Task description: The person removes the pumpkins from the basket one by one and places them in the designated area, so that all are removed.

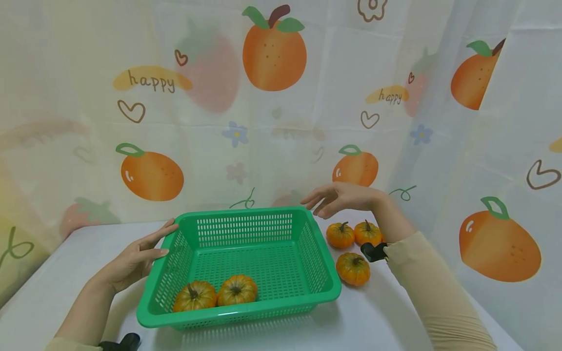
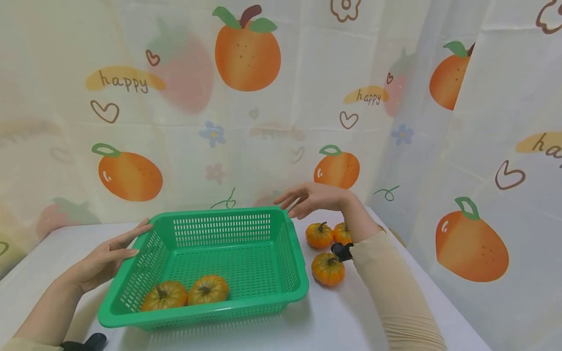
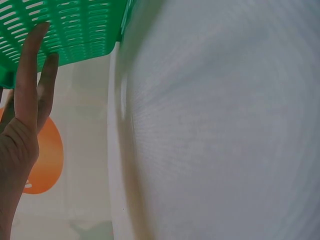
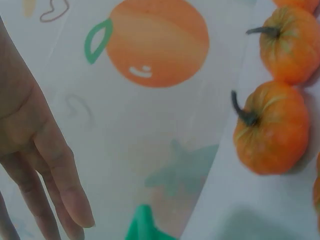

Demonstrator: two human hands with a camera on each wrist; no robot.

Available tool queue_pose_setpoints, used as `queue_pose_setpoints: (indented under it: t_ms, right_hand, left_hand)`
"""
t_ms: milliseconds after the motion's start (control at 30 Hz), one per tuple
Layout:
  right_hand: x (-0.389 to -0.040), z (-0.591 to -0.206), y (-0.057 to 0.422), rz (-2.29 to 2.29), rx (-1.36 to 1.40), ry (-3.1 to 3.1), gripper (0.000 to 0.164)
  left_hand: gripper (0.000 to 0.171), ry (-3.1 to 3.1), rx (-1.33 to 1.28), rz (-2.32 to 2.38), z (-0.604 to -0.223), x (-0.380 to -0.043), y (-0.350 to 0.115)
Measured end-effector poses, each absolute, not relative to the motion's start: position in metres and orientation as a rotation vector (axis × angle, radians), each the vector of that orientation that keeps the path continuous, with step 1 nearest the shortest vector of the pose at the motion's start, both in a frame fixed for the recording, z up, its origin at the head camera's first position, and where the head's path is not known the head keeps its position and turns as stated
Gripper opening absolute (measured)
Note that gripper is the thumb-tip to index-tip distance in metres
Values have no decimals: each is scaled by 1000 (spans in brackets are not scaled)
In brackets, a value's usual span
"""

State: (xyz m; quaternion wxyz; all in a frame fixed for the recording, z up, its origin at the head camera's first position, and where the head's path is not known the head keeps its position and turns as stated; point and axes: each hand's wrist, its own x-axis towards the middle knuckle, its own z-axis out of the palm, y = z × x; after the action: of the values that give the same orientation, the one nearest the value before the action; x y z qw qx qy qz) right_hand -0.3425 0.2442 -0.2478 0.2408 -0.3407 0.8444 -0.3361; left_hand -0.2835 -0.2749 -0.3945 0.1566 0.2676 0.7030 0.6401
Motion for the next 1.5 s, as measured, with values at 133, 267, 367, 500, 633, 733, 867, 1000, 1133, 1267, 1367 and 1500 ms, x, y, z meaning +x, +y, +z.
queue_pose_setpoints:
  t_ms: [133,267,367,500,633,733,867,1000,1133,1267,1367,1500]
  right_hand:
    - [-343,-246,228,-956,-978,2258,46]
    - [-344,-245,211,-943,-1033,2229,45]
    - [-345,-246,199,-934,-1096,2190,47]
    - [-347,-247,181,-919,-1149,2156,47]
    - [-348,-249,162,-913,-1176,2115,47]
    - [-348,-250,149,-913,-1197,2079,47]
    - [-347,-254,133,-912,-1220,2049,48]
    - [-347,-260,122,-945,-1219,1991,49]
    - [-348,-267,115,-968,-1226,1948,50]
    - [-349,-273,108,-961,-1240,1926,52]
    - [-350,-277,103,-963,-1239,1891,53]
    - [-352,-284,96,-965,-1238,1847,54]
  left_hand:
    - [64,1947,750,1887,-393,-283,-274]
    - [64,1945,745,1889,-393,-283,-274]
    - [64,1948,751,1880,-393,-282,-275]
    - [63,1961,762,1875,-394,-283,-276]
    - [63,1949,778,1890,-393,-283,-278]
    - [63,1963,767,1893,-393,-283,-279]
    - [64,1980,746,1886,-394,-283,-279]
    - [63,1972,734,1881,-396,-282,-278]
    - [64,1975,720,1876,-395,-283,-276]
    - [65,1969,727,1875,-395,-283,-275]
    - [64,1977,734,1876,-395,-284,-275]
    - [63,1978,747,1884,-396,-283,-274]
